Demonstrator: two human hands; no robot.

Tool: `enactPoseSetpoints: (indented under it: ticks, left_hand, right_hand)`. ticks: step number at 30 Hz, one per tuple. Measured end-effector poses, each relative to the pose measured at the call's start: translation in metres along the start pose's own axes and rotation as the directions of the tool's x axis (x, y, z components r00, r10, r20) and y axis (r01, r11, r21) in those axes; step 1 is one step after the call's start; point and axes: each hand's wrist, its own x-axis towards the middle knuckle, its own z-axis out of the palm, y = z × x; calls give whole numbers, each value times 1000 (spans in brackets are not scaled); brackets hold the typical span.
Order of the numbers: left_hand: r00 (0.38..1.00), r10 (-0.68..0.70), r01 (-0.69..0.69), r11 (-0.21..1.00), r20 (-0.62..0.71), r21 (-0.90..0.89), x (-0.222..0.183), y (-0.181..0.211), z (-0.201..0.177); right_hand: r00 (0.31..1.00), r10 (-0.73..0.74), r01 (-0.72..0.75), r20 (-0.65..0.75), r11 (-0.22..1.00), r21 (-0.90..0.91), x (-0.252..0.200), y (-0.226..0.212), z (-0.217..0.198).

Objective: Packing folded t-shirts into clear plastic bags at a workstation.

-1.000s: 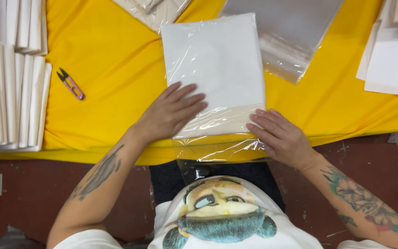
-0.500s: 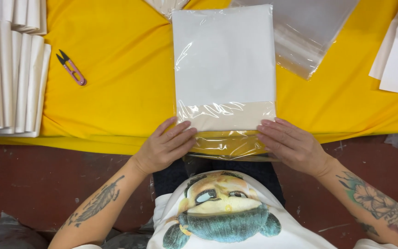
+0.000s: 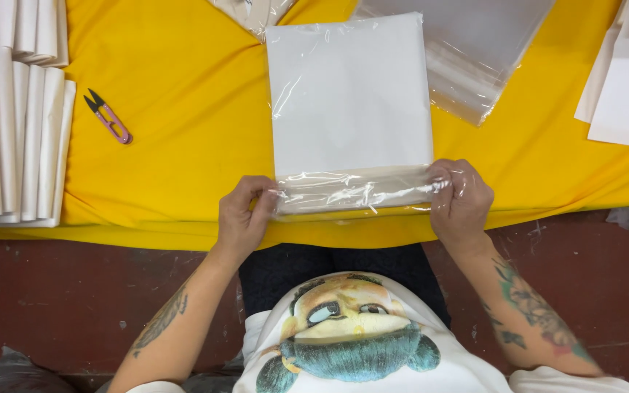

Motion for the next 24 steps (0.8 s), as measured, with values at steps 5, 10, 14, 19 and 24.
enactPoseSetpoints:
  ticks: [5,10,14,19,24]
  left_hand:
    - [992,105,-107,994,-68,-33,17,16,9]
    - [985,-4,-13,995,-173,-98,17,18,26]
    - [975,-87,82,996,-204,-32,23,19,33]
    - [954,-157,223,941,-255,256,41,27,23]
    - [938,97,21,942,-332,334,-8,9,54]
  right_hand:
    - [986,-77,65,-148,994,-87,7,5,17]
    - [967,-27,24,-252,1000,-14,-10,28,27]
    - [978,108,-113,-180,993,-16,19,-15,17]
    - [980,195,-194,-48,981,25,37,-31,13]
    - [970,245,-245,-6,969,19,44,-32,11]
